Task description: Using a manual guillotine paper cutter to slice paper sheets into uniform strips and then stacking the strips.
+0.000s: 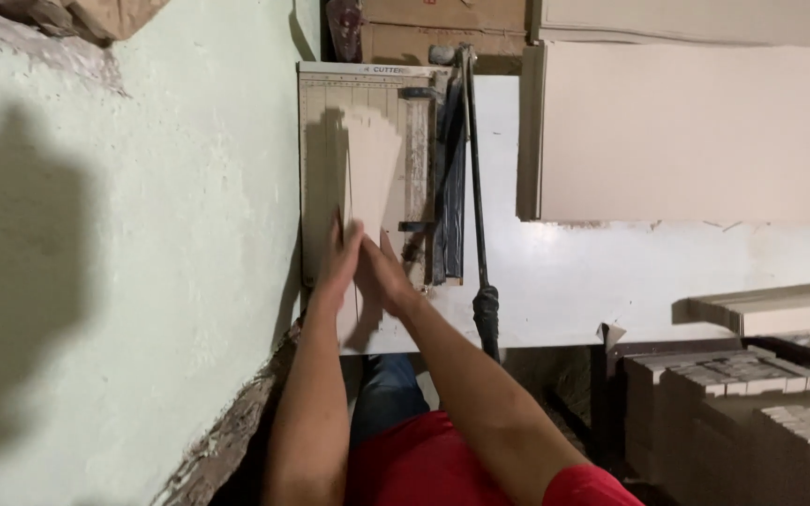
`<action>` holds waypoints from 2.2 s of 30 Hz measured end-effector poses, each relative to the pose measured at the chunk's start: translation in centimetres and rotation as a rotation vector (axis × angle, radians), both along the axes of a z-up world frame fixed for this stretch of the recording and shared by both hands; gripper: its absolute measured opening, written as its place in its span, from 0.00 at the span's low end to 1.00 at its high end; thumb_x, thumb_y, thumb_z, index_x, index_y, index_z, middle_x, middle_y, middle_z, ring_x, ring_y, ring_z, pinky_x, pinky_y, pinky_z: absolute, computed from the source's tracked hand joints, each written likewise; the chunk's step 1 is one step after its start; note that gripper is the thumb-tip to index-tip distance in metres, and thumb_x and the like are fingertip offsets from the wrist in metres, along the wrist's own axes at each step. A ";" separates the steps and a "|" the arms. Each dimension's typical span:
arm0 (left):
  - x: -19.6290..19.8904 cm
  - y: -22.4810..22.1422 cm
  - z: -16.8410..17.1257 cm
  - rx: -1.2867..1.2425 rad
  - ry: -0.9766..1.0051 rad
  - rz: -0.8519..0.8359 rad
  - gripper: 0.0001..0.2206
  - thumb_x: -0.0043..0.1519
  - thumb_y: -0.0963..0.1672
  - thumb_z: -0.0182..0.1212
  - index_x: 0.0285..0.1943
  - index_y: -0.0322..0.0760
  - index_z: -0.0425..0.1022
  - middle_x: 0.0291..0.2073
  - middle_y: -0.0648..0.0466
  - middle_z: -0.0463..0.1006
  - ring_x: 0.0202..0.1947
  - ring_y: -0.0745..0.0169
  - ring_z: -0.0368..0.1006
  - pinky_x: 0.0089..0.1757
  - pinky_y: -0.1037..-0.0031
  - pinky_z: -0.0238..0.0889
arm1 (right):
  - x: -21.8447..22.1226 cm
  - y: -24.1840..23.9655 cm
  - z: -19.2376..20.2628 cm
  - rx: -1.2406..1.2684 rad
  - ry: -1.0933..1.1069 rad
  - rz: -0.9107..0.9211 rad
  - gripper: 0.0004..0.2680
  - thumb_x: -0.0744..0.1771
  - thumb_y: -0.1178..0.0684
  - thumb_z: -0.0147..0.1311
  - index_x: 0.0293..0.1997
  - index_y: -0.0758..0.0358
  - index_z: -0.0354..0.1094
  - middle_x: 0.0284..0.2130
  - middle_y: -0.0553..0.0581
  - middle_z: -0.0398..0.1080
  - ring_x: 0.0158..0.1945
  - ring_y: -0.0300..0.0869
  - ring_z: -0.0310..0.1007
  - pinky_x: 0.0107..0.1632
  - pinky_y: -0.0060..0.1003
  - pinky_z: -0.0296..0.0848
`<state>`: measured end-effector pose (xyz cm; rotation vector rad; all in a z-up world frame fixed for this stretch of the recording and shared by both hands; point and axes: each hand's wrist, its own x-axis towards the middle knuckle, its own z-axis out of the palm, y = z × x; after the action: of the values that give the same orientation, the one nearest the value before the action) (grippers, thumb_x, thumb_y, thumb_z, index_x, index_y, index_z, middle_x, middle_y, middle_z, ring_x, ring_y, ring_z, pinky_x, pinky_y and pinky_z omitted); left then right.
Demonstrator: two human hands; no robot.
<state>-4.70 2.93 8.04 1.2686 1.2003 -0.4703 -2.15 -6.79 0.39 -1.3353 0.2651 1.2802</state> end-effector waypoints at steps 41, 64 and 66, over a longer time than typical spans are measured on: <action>0.3 -34.4 12.1 -0.017 -0.845 -0.495 0.60 0.53 0.48 0.76 0.79 0.34 0.19 0.71 0.21 0.44 0.71 0.16 0.46 0.63 0.36 0.47 | -1.3 -41.9 -1.8 0.178 -0.738 -0.079 0.29 0.72 0.39 0.29 0.79 0.71 0.28 0.72 0.81 0.42 0.73 0.66 0.47 0.73 0.60 0.49; 6.0 -35.8 -13.4 1.002 -0.320 -1.549 0.50 0.51 0.54 0.71 0.81 0.56 0.41 0.69 0.39 0.58 0.71 0.36 0.51 0.63 0.37 0.40 | 2.3 -53.5 1.0 -0.562 -0.754 0.778 0.21 0.69 0.40 0.49 0.71 0.52 0.56 0.53 0.69 0.71 0.58 0.62 0.73 0.58 0.57 0.72; 6.5 -35.3 -13.6 1.003 -0.338 -1.545 0.48 0.52 0.55 0.70 0.81 0.55 0.43 0.68 0.40 0.60 0.70 0.37 0.53 0.63 0.38 0.42 | 2.8 -52.9 -0.4 -0.581 -0.879 0.751 0.18 0.70 0.44 0.50 0.67 0.52 0.59 0.47 0.66 0.73 0.53 0.60 0.76 0.54 0.54 0.75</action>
<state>1.84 -32.39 -5.53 2.9204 -0.1779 -0.6825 0.65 -59.74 0.03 -2.5106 -0.5790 1.0823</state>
